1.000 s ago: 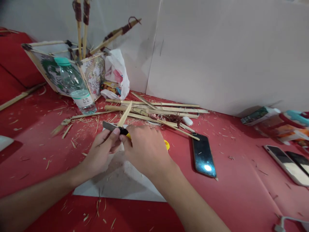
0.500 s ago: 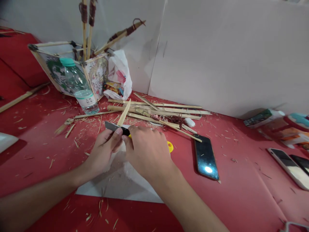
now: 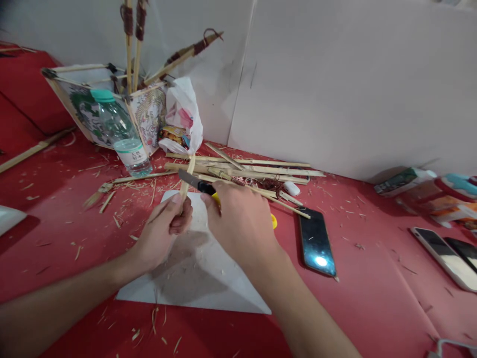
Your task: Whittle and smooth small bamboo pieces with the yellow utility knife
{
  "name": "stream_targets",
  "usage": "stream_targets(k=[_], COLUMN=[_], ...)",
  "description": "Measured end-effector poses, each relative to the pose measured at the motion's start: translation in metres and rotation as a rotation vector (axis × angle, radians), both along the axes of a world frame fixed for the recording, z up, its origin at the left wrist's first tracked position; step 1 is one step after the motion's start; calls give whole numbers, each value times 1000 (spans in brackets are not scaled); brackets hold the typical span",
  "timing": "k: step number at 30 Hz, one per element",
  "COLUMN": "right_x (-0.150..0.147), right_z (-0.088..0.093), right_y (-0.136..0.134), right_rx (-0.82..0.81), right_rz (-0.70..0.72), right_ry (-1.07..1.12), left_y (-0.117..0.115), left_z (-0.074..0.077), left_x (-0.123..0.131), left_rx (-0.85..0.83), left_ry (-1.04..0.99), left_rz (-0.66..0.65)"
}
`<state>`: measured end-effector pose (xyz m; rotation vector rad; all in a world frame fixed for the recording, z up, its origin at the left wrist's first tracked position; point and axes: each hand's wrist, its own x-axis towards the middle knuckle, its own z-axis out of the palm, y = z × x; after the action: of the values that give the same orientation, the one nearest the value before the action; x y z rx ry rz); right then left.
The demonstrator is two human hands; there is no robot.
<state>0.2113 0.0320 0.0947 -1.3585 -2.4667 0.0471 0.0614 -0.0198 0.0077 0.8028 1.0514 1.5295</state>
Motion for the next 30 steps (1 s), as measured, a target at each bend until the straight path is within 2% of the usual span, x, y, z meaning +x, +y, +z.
stream_targets(k=[5, 12, 19, 25, 30], right_x=[7, 5, 3, 1, -1], right_z=[7, 3, 1, -2, -6], right_y=[11, 10, 6, 3, 0], right_rx=[-72, -144, -253, -246, -216], right_rz=[-35, 38, 158, 150, 129], right_ry=[48, 30, 40, 51, -10], left_y=[-1, -1, 1, -3, -3], left_z=[8, 9, 3, 7, 4], left_x=[-3, -3, -2, 1, 0], left_rx=[-35, -24, 21, 22, 50], left_ry=[-100, -38, 103, 147, 247], left_rz=[-102, -119, -54, -65, -1])
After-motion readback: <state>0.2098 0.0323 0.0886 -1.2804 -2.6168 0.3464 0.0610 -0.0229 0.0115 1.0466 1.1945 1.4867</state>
